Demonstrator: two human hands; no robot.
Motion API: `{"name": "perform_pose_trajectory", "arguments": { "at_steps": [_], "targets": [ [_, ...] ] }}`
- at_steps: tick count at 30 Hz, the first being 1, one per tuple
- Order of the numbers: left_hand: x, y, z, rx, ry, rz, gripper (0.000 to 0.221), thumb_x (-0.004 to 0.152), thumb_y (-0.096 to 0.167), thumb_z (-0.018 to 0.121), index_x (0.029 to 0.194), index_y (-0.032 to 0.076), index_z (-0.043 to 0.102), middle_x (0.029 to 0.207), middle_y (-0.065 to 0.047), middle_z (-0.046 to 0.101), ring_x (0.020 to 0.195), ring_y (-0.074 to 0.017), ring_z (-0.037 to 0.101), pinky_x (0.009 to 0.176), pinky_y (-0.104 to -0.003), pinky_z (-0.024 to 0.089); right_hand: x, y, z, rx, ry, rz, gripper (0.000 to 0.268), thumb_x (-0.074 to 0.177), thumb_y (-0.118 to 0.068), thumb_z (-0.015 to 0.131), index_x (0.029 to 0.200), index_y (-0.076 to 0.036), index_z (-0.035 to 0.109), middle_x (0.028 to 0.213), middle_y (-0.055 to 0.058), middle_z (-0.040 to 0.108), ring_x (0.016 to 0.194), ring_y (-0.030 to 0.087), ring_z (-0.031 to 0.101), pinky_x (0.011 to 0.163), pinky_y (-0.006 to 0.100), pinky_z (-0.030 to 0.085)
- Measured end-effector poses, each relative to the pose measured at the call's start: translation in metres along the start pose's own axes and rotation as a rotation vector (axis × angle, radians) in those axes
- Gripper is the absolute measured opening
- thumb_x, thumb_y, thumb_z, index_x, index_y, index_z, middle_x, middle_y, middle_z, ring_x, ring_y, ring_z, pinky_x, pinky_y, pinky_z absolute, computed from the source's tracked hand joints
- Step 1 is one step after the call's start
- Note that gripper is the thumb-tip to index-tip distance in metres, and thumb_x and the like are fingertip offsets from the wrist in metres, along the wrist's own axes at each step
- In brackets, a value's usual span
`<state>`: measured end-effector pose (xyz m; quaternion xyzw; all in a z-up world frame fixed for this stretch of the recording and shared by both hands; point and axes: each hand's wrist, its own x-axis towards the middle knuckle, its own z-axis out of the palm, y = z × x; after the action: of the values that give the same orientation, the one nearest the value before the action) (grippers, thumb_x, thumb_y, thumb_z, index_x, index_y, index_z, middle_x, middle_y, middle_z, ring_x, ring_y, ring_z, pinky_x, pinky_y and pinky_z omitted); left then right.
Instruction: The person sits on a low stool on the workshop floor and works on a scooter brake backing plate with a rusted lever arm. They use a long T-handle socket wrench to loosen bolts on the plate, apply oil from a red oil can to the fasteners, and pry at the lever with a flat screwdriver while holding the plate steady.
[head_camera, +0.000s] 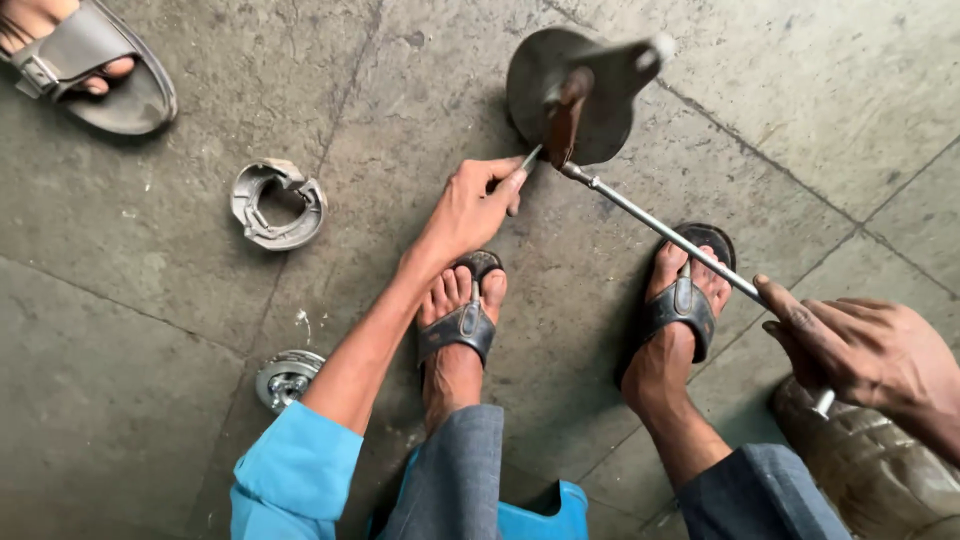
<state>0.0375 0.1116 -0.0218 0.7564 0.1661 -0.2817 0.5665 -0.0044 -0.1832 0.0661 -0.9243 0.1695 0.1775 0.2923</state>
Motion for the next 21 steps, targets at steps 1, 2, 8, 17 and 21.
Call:
{"name": "perform_pose_trajectory", "arguments": {
  "at_steps": [1,2,8,17,21],
  "targets": [
    [0.006,0.001,-0.004,-0.018,-0.031,0.019,0.03,0.103,0.025,0.059,0.09,-0.001,0.068,0.066,-0.004,0.064,0.065,-0.0107,0.059,0.062,-0.034,0.05,0.007,0.007,-0.013,-0.082,-0.069,-0.054,0.041,0.112,-0.026,0.049,0.147,-0.005,0.055,0.142,0.019,0.051,0.134,0.033,0.039,0.108,0.046,0.031],
    [0.009,0.007,-0.007,-0.019,-0.039,0.019,0.03,0.103,0.025,0.059,0.09,-0.001,0.068,0.066,-0.004,0.064,0.065,-0.0107,0.059,0.062,-0.034,0.05,0.028,0.036,-0.036,-0.166,-0.137,-0.099,0.043,0.11,-0.026,0.05,0.148,-0.007,0.054,0.135,0.016,0.054,0.127,0.03,0.042,0.104,0.044,0.034],
    [0.015,0.033,-0.016,-0.006,-0.136,0.018,0.026,0.103,0.023,0.057,0.101,0.001,0.071,0.064,0.002,0.056,0.063,-0.005,0.05,0.059,-0.029,0.046,0.091,0.146,-0.153,-0.661,-0.55,-0.37,0.054,0.102,-0.03,0.054,0.155,-0.021,0.051,0.094,0.0,0.073,0.09,0.016,0.063,0.079,0.031,0.053],
    [0.003,0.032,-0.011,0.042,-0.116,0.005,0.032,0.101,0.02,0.057,0.128,0.008,0.069,0.065,-0.001,0.049,0.064,-0.0054,0.045,0.059,-0.031,0.046,0.056,0.048,-0.127,-0.182,-0.504,-0.556,0.037,0.092,-0.003,0.06,0.128,-0.002,0.068,0.061,0.011,0.06,0.048,0.023,0.059,0.05,0.037,0.046],
    [0.0,0.031,-0.01,0.119,-0.061,0.096,0.029,0.102,0.019,0.057,0.124,0.004,0.067,0.069,-0.011,0.053,0.069,-0.0091,0.046,0.064,-0.035,0.05,0.059,0.049,-0.126,-0.25,-0.629,-0.299,0.036,0.095,-0.013,0.062,0.129,-0.005,0.068,0.048,0.01,0.057,0.039,0.022,0.054,0.043,0.039,0.044]
  ]
}}
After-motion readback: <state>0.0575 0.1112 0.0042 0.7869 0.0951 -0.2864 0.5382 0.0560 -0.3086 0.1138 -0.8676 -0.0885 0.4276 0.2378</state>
